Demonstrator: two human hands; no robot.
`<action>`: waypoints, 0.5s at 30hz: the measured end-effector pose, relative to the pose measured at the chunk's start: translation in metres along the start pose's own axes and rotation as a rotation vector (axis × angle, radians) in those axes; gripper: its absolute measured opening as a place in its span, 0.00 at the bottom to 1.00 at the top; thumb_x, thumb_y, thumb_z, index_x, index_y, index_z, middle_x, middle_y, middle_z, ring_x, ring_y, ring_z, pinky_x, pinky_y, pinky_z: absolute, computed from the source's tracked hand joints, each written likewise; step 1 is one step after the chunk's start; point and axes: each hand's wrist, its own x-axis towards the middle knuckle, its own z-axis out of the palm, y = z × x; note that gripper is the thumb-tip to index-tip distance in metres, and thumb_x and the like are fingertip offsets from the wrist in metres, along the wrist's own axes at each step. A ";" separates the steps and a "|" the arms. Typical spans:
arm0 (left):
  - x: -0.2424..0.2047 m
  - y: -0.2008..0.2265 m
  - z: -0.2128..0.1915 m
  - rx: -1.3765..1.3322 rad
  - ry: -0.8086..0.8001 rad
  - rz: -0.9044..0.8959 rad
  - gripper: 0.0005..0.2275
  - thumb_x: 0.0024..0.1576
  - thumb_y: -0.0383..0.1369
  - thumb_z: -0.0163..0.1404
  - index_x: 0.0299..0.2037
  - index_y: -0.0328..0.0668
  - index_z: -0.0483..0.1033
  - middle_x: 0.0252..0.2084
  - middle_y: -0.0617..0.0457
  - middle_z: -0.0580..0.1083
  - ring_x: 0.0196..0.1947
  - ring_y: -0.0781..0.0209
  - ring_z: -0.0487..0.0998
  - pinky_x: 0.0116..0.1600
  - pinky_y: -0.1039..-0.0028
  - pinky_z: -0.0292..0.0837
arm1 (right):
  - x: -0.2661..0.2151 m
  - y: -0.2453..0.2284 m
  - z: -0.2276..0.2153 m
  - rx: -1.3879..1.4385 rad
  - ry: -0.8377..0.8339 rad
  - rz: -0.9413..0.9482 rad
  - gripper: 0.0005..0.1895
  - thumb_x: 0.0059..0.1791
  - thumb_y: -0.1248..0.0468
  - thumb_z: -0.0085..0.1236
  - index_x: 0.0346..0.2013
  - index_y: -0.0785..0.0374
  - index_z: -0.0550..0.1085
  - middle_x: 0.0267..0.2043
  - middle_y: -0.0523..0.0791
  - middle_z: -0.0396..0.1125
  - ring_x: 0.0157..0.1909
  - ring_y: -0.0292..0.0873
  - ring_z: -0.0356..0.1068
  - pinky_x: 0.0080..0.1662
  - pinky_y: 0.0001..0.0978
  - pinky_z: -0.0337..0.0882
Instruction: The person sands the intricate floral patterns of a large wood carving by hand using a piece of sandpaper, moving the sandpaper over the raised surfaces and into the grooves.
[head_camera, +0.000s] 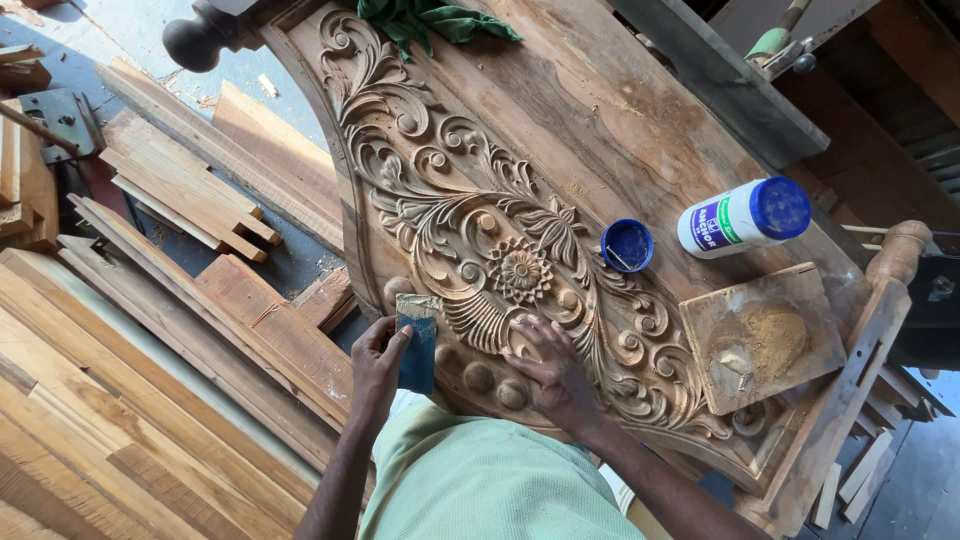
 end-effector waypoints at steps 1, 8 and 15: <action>-0.001 0.000 -0.002 0.006 0.004 0.004 0.19 0.57 0.41 0.52 0.49 0.32 0.79 0.35 0.46 0.78 0.35 0.61 0.78 0.41 0.71 0.75 | 0.000 0.001 -0.005 0.011 0.011 -0.021 0.15 0.47 0.68 0.56 0.46 0.53 0.81 0.71 0.46 0.58 0.77 0.50 0.49 0.75 0.56 0.42; 0.000 -0.001 0.000 0.026 0.015 0.005 0.19 0.57 0.41 0.52 0.49 0.32 0.79 0.35 0.46 0.79 0.35 0.62 0.78 0.41 0.71 0.75 | 0.008 -0.009 0.000 -0.114 -0.013 0.014 0.23 0.44 0.72 0.53 0.52 0.57 0.79 0.72 0.47 0.56 0.77 0.51 0.45 0.74 0.57 0.38; 0.000 0.005 0.001 0.022 -0.001 0.030 0.18 0.57 0.40 0.52 0.49 0.32 0.79 0.36 0.47 0.79 0.36 0.63 0.78 0.43 0.72 0.75 | 0.006 -0.003 -0.017 -0.139 0.013 -0.127 0.17 0.47 0.66 0.58 0.51 0.52 0.79 0.73 0.44 0.55 0.78 0.49 0.44 0.76 0.54 0.41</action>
